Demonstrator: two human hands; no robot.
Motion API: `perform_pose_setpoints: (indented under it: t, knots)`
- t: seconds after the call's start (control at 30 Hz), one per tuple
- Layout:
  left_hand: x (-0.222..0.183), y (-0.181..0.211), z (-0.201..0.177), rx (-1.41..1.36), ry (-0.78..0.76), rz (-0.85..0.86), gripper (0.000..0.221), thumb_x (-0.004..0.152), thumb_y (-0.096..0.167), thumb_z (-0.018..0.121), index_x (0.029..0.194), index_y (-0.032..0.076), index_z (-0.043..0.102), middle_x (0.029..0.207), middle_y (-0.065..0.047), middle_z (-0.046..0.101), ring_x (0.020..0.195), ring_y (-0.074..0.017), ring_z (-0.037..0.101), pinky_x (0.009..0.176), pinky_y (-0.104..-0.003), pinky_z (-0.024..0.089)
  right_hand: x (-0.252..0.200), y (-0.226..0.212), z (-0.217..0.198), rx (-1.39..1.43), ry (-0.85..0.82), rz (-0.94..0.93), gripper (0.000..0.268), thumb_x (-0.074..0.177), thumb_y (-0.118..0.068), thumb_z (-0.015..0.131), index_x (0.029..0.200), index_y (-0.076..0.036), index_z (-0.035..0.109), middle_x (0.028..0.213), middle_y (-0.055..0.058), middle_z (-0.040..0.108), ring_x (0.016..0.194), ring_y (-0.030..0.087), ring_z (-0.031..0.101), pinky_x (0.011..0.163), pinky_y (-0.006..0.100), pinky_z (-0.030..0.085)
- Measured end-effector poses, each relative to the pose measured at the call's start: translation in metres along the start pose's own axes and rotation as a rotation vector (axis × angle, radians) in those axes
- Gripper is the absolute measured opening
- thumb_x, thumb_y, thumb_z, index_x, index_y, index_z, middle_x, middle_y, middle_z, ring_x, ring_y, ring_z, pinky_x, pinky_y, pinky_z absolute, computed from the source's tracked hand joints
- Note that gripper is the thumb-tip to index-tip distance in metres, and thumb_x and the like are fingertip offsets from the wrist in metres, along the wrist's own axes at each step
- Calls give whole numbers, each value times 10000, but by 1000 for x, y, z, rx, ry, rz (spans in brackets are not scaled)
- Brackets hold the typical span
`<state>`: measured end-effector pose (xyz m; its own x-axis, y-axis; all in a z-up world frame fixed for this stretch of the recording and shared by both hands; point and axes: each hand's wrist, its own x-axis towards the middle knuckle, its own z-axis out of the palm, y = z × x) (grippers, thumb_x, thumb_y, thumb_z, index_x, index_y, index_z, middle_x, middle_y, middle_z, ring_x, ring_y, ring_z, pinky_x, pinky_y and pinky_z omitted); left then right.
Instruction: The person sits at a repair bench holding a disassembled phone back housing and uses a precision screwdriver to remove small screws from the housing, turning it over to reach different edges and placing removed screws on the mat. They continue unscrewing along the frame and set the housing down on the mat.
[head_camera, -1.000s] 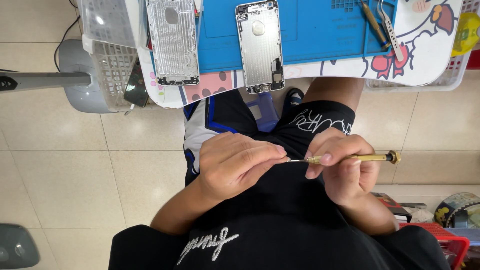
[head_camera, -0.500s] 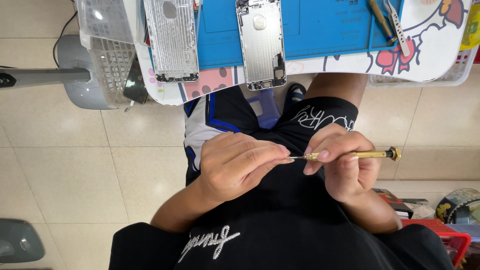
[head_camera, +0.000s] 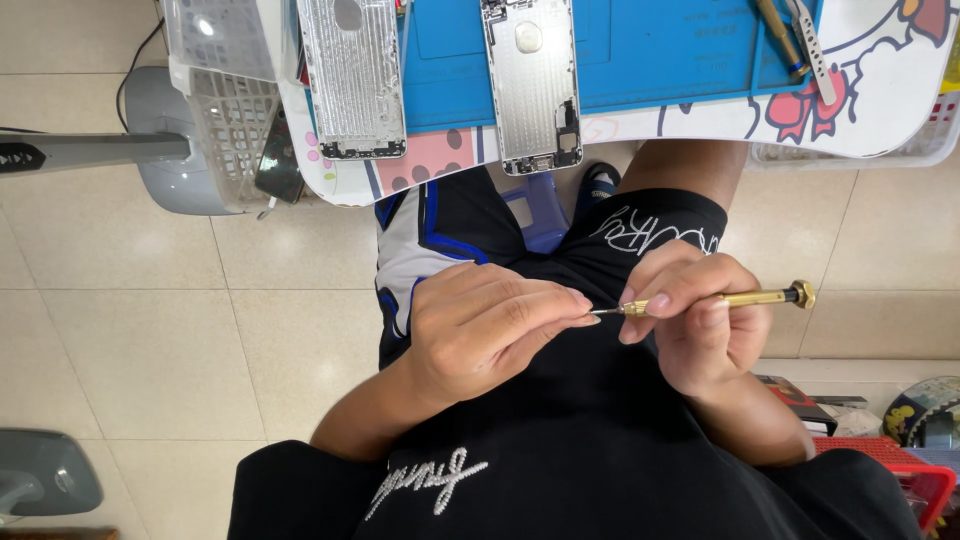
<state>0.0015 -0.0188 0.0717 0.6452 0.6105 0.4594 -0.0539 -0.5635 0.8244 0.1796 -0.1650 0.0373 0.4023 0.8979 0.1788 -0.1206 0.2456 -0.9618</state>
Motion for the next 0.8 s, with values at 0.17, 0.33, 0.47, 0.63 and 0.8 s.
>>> perform_pose_setpoints:
  t: [0.17, 0.33, 0.47, 0.63, 0.8]
  knots:
    - [-2, -1, 1, -5, 6, -7, 175, 885, 167, 868, 992, 87, 755, 876, 4, 769, 709, -99, 717, 586, -238, 512, 0, 2, 2, -13, 26, -35, 337, 1143, -311, 458, 1004, -29, 581, 783, 106, 631, 667, 157, 627, 595, 210, 537]
    - [-3, -1, 1, 7, -1, 0, 171, 892, 170, 863, 995, 87, 755, 884, 5, 774, 715, -102, 718, 581, -238, 508, -1, 4, 2, 19, 15, -85, 333, 1157, -316, 457, 1015, -42, 582, 683, 73, 659, 649, 140, 631, 670, 243, 538]
    - [-3, -2, 1, 8, -4, -5, 170, 889, 168, 864, 995, 90, 756, 883, 3, 773, 710, -104, 715, 578, -243, 505, -1, 3, 2, -4, 40, -34, 333, 1139, -311, 466, 994, -35, 581, 754, 102, 634, 661, 158, 629, 588, 204, 536]
    - [-2, -1, 1, -10, -7, 2, 172, 887, 168, 865, 997, 88, 759, 876, 6, 772, 700, -99, 712, 571, -239, 505, -1, 3, 1, 13, 22, -55, 329, 1158, -303, 465, 1025, -27, 585, 718, 95, 640, 685, 156, 635, 594, 205, 532]
    - [-2, -2, 2, -6, -12, 0, 173, 889, 160, 868, 998, 84, 757, 870, 2, 769, 695, -98, 705, 572, -239, 505, -1, 3, 0, -13, 26, -48, 310, 1147, -267, 467, 1004, -14, 575, 757, 93, 643, 685, 169, 627, 552, 189, 534]
